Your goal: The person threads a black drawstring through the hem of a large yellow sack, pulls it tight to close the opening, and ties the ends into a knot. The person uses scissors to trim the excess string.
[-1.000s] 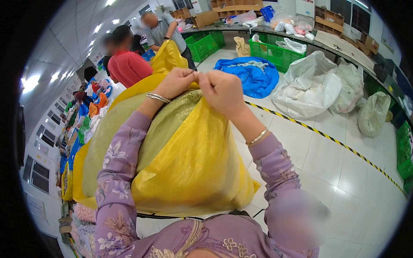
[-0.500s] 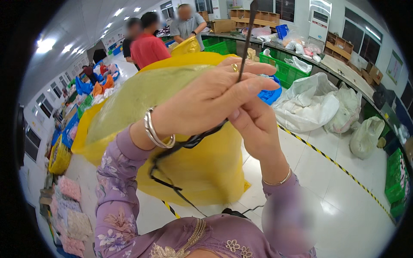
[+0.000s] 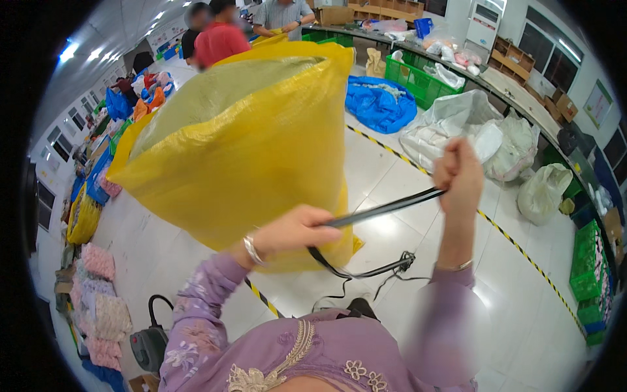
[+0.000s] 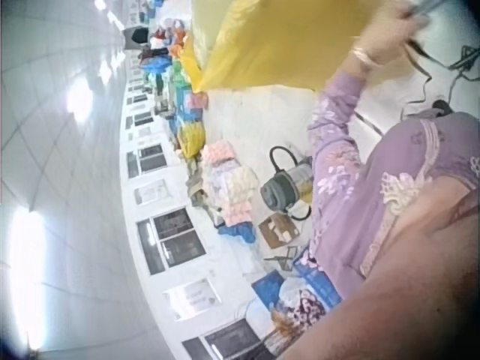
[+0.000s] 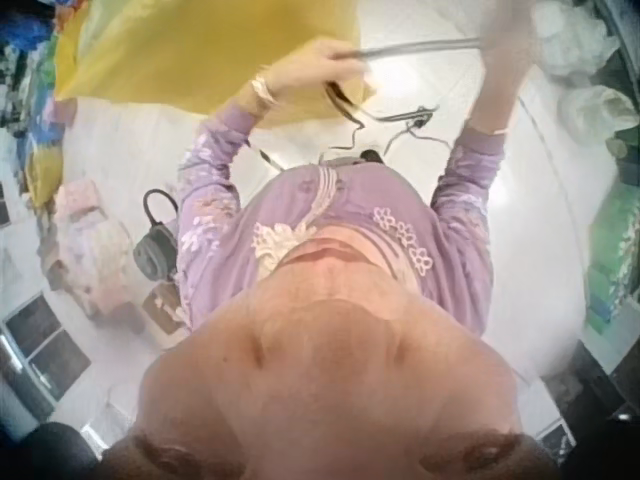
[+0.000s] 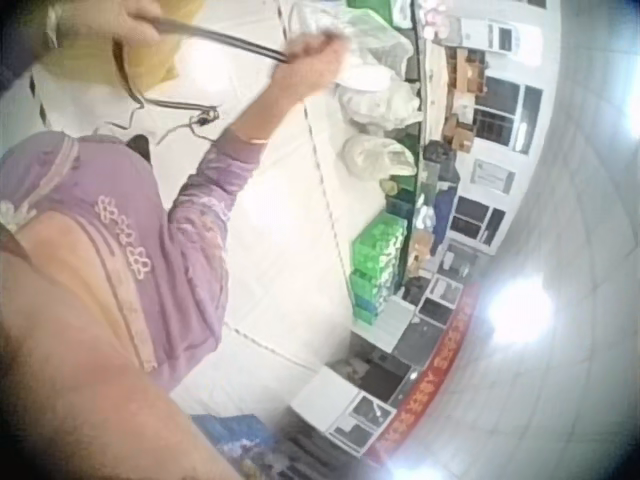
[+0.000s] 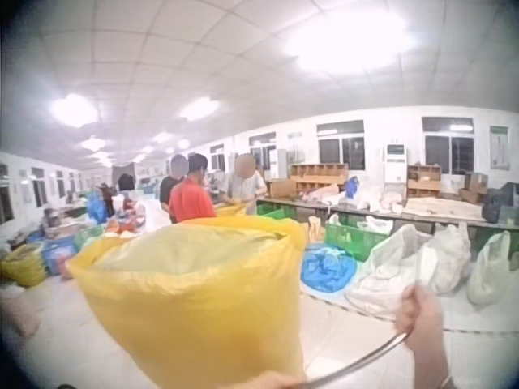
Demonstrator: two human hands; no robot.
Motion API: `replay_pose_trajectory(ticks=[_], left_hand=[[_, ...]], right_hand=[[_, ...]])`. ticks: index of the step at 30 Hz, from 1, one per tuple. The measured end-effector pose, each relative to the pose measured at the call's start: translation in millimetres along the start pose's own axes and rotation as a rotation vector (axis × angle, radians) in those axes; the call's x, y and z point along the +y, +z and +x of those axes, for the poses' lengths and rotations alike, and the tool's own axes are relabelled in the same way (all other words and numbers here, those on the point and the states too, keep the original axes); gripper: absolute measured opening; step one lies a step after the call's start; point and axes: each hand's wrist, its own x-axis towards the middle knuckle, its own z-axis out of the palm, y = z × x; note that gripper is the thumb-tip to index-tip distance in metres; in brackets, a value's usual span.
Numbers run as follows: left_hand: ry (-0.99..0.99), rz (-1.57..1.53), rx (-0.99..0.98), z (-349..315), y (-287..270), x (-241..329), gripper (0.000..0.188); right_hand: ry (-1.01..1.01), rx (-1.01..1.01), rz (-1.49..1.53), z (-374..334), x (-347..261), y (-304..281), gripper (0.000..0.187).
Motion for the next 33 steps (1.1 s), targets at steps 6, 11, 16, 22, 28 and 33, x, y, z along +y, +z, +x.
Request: replay_pose_trajectory(ticks=[6,11,16,22,28,33], left_hand=[[-0.224,0.074,-0.020,-50,-45,5,0.027],[-0.358,0.060,-0.183,-1,15,10,0.030],[-0.395,0.330,0.153,34,7,43,0.033],[-0.513,0.285,0.459,-12,-66,83,0.030],[-0.458,0.202,0.570,-10,-80,74,0.026],[-0.190,0.494,0.215,121,18,114,0.022]], right_hand=[[-0.030,0.440,-0.094,26,-65,-256,0.025],[-0.012,0.493,-0.158,14,-115,-365,0.026],[-0.074,0.680,-0.215,13,-160,-487,0.023],[-0.237,1.238,-0.303,-39,-194,-674,0.019],[-0.018,1.134,-0.378,-73,-194,-768,0.031],[0.341,0.443,-0.273,-13,-126,-533,0.033]])
